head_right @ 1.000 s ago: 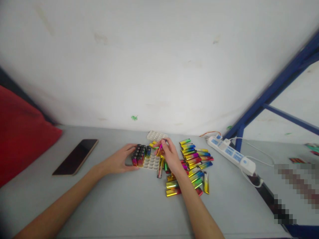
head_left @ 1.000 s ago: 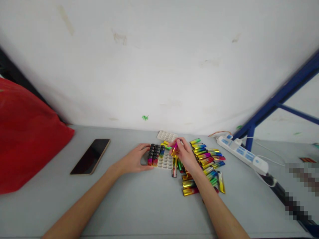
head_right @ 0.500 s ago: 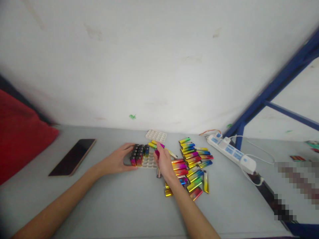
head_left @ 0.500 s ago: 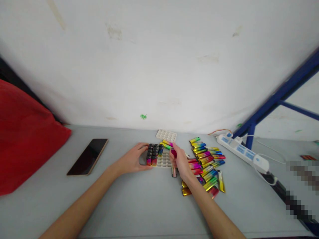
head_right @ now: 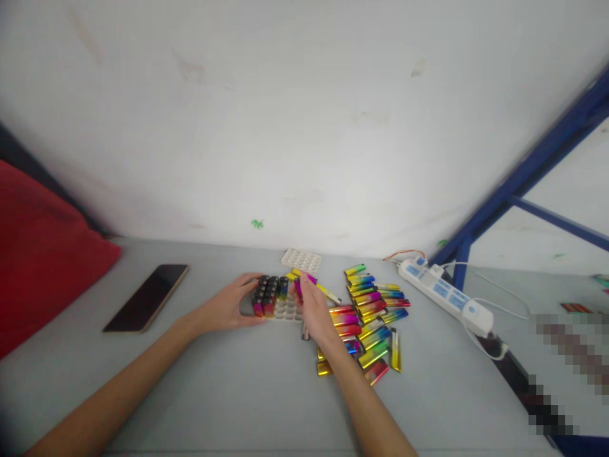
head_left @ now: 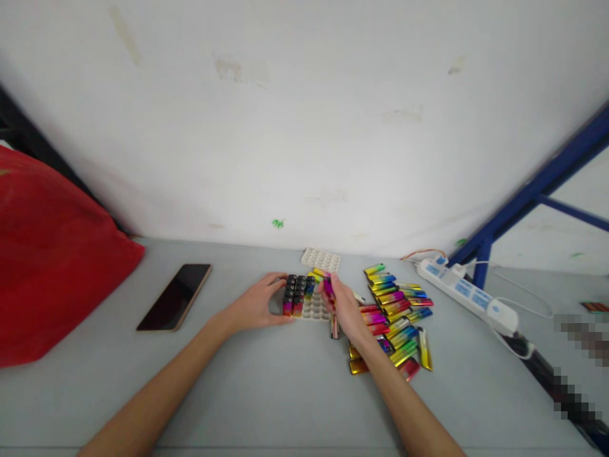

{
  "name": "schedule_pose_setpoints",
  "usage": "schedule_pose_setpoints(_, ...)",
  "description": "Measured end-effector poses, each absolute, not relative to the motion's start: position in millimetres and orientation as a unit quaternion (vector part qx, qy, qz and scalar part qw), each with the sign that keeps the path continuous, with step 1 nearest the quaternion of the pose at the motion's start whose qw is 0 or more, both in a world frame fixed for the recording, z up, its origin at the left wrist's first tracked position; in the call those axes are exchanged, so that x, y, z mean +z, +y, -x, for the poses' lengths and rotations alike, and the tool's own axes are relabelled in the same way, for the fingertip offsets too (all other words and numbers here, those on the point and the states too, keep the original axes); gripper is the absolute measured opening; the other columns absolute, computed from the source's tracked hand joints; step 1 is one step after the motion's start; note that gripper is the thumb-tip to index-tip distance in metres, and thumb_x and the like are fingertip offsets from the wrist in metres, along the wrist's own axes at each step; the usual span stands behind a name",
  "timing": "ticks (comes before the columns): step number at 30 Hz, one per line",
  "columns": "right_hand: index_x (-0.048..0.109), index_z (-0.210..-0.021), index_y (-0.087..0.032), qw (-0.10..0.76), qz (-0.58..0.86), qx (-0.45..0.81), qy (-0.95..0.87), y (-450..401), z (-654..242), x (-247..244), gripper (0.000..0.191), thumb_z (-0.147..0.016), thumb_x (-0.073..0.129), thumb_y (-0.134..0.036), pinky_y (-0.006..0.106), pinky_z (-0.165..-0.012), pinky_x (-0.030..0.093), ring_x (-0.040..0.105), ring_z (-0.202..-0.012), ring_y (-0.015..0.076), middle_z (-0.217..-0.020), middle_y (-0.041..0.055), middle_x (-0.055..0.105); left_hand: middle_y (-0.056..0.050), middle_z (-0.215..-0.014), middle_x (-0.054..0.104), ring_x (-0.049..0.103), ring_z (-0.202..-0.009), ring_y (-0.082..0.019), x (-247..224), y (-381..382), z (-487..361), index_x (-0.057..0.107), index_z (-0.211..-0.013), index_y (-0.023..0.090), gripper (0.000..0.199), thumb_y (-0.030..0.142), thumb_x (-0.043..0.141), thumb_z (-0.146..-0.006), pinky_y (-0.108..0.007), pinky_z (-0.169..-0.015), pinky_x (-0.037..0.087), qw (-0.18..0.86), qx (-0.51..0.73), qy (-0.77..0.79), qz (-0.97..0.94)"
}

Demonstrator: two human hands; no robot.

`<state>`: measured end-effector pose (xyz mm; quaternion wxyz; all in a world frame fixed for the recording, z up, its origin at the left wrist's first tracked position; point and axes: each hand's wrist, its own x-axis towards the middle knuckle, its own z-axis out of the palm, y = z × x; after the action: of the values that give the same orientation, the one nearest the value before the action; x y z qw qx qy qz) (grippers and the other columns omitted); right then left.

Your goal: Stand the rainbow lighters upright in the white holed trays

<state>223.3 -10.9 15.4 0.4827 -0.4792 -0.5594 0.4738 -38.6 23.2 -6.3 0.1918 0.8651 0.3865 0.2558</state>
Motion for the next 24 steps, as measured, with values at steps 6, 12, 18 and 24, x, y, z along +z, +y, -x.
schedule_pose_setpoints(6, 0.072, -0.113, -0.022, 0.476, 0.42, 0.27, -0.723, -12, -236, 24, 0.041, -0.108, 0.057, -0.059, 0.041, -0.098, 0.056, 0.067, -0.107, 0.0257, -0.112, 0.0103, 0.069, -0.019, -0.153, 0.063, 0.062, -0.142, -0.04, -8, 24, 39, 0.068, -0.14, 0.019, 0.076, 0.056, 0.094, -0.079, -0.054, -0.125, 0.05, 0.18, 0.255, 0.381, -0.87)
schedule_pose_setpoints(12, 0.071, -0.114, -0.022, 0.434, 0.414, 0.218, -0.77, -12, -244, 23, 0.021, -0.11, 0.063, -0.041, 0.034, -0.081, 0.056, 0.07, -0.079, 0.0219, -0.085, 0.0027, 0.072, -0.019, -0.154, 0.063, 0.062, -0.142, -0.039, -7, 23, 40, 0.069, -0.139, 0.019, 0.075, 0.055, 0.094, -0.078, -0.053, -0.125, 0.051, 0.187, 0.256, 0.384, -0.867)
schedule_pose_setpoints(18, 0.07, -0.119, -0.022, 0.378, 0.407, 0.224, -0.801, -11, -242, 17, 0.019, -0.112, 0.062, -0.037, 0.035, -0.084, 0.058, 0.075, -0.086, 0.0234, -0.097, 0.0064, 0.08, -0.019, -0.152, 0.063, 0.062, -0.141, -0.039, -4, 23, 39, 0.067, -0.142, 0.019, 0.079, 0.057, 0.094, -0.078, -0.053, -0.125, 0.051, 0.184, 0.248, 0.387, -0.869)
schedule_pose_setpoints(24, 0.073, -0.116, -0.021, 0.333, 0.411, 0.206, -0.823, -8, -246, 16, 0.014, -0.108, 0.07, -0.032, 0.035, -0.082, 0.057, 0.074, -0.087, 0.0232, -0.102, 0.0082, 0.08, -0.018, -0.151, 0.065, 0.063, -0.14, -0.04, -6, 23, 39, 0.069, -0.139, 0.019, 0.077, 0.056, 0.094, -0.077, -0.053, -0.124, 0.052, 0.179, 0.256, 0.388, -0.867)
